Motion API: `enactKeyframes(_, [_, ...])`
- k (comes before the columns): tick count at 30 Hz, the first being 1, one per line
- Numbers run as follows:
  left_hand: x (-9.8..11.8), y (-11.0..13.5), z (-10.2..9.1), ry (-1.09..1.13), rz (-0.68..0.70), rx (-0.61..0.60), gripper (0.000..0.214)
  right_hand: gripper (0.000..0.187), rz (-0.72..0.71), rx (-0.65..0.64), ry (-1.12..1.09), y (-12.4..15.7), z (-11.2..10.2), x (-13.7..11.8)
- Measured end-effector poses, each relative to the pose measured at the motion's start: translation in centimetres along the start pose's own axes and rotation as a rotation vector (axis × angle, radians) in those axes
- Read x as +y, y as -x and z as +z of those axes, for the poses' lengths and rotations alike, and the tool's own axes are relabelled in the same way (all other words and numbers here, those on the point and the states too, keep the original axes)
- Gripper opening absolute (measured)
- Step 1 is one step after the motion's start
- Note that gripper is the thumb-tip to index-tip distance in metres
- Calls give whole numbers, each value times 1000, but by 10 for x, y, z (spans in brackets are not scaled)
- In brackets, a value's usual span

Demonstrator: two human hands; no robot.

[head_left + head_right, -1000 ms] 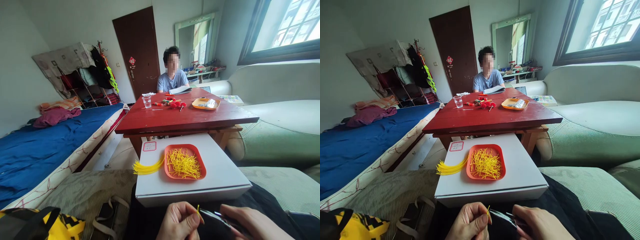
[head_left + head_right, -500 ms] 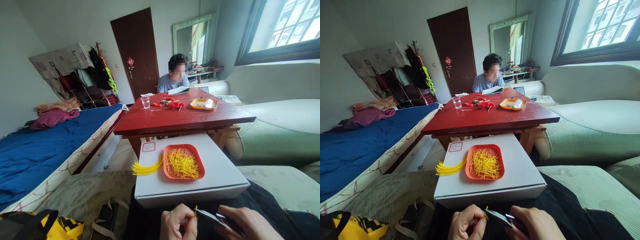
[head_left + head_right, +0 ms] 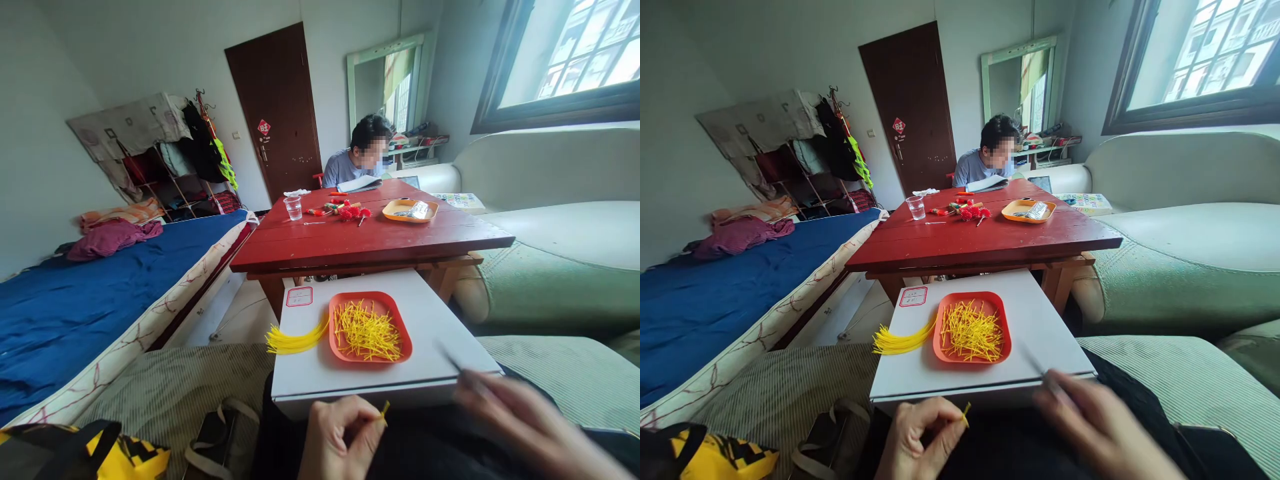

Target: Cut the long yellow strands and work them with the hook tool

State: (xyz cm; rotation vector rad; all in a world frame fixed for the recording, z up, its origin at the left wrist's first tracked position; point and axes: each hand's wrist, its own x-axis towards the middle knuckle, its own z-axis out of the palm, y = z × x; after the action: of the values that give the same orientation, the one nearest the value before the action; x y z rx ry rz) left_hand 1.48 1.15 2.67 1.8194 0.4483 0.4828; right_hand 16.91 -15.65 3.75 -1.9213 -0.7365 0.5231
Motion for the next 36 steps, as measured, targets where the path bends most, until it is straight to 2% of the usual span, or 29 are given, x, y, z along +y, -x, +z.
enactKeyframes(2, [0, -8, -4, 234, -132, -64, 28, 40, 6, 130, -29, -13, -18, -2])
enactKeyframes(4, [-4, -13, -4, 545, -282, -151, 30, 44, 8, 142, 28, -19, -20, -2])
enactKeyframes(6, [-10, -15, -1, 804, -363, -246, 29, 47, 13, 107, 32, -14, -8, -3])
enactKeyframes(8, [-16, -13, 3, 983, -380, -361, 25, 40, 52, 40, -66, -5, 11, -7])
enactKeyframes(11, [-21, -10, 7, 1107, -375, -486, 22, 24, 115, -126, -276, 3, 34, -18])
enactKeyframes(15, [-18, -9, 9, 1112, -406, -547, 25, 24, 89, -303, -514, -4, 45, -32])
enactKeyframes(17, [-16, -9, 9, 1103, -456, -558, 28, 30, 90, -330, -607, -7, 47, -37])
enactKeyframes(20, [-16, -7, 11, 1083, -519, -535, 28, 36, 98, -311, -630, -8, 52, -43])
enactKeyframes(22, [-15, -5, 11, 1047, -541, -492, 27, 40, 105, -309, -633, -8, 54, -44])
enactKeyframes(27, [-8, 0, 11, 827, -560, -284, 35, 48, 184, -395, -713, -9, 60, -37])
enactKeyframes(29, [-3, 1, 11, 757, -554, -234, 38, 49, 199, -411, -722, -12, 63, -31])
enactKeyframes(34, [4, 3, 10, 656, -532, -170, 43, 49, 219, -433, -757, -14, 70, -21])
enactKeyframes(36, [5, 3, 9, 648, -528, -175, 43, 38, 238, -355, -757, -8, 67, -22])
